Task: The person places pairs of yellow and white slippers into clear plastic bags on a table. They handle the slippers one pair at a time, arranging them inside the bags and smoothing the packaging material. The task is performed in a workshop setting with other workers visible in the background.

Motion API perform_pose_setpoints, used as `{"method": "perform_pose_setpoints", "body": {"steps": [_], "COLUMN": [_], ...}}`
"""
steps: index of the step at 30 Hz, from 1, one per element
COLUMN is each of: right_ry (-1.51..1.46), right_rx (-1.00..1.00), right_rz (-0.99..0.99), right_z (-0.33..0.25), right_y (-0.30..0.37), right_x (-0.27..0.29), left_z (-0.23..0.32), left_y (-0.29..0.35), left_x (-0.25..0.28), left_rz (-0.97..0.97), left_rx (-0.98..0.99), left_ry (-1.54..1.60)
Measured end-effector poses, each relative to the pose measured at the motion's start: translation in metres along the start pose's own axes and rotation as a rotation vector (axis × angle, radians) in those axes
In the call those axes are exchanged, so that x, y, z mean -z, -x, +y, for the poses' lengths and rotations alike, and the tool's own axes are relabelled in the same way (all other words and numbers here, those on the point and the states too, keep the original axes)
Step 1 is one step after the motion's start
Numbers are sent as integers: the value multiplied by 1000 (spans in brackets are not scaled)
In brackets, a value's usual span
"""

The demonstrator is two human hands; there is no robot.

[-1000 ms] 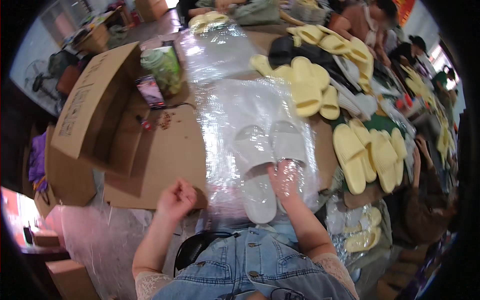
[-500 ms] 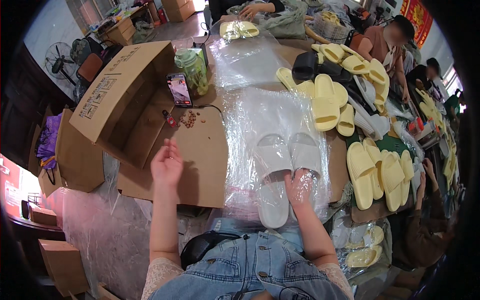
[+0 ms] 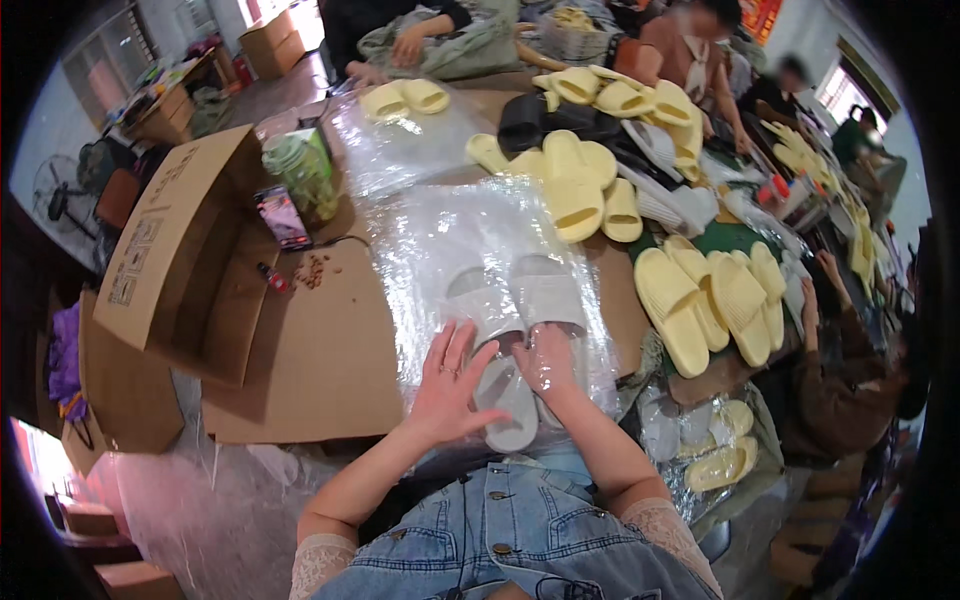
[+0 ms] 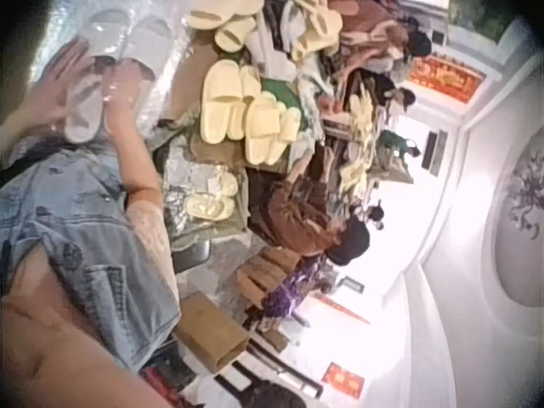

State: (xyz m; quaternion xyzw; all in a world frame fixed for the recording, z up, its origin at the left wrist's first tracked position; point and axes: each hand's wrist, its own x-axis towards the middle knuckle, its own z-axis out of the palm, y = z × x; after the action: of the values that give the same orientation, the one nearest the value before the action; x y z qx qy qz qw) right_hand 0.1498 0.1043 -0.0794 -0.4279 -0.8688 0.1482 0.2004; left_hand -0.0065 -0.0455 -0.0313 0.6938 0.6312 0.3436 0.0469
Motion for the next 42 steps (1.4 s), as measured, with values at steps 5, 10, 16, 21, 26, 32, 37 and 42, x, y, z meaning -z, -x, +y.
{"method": "perform_pose_setpoints", "body": {"steps": [5,10,16,21,26,32,37,42], "right_ry": [-11,-20,-231,-292,-50,-61,-117,-51], "right_rx": [-48,27,134,367,-224,227,8,59], "right_rz": [-230,-179,-129,-27,-176,85,-176,-20], "right_z": [-19,-37,-27,-9,-5,0,-30,-38], "right_y": [-7,3,20,15,-19,-7,-42,-76], "right_x": [33,45,23,29,41,4,17,-5], "left_z": [35,34,49,50,46,34,25,19], "left_y": [1,-5,-23,-35,-32,-32,-32,-36], "left_x": [-4,7,-2,-13,-4,-6,-6,15], "left_rz": [-37,103,41,6,0,-124,-151,-173], "left_rx": [-77,-23,11,-40,-63,-127,-181,-91], "left_ry": [-142,-195,-67,98,219,279,410,457]}}
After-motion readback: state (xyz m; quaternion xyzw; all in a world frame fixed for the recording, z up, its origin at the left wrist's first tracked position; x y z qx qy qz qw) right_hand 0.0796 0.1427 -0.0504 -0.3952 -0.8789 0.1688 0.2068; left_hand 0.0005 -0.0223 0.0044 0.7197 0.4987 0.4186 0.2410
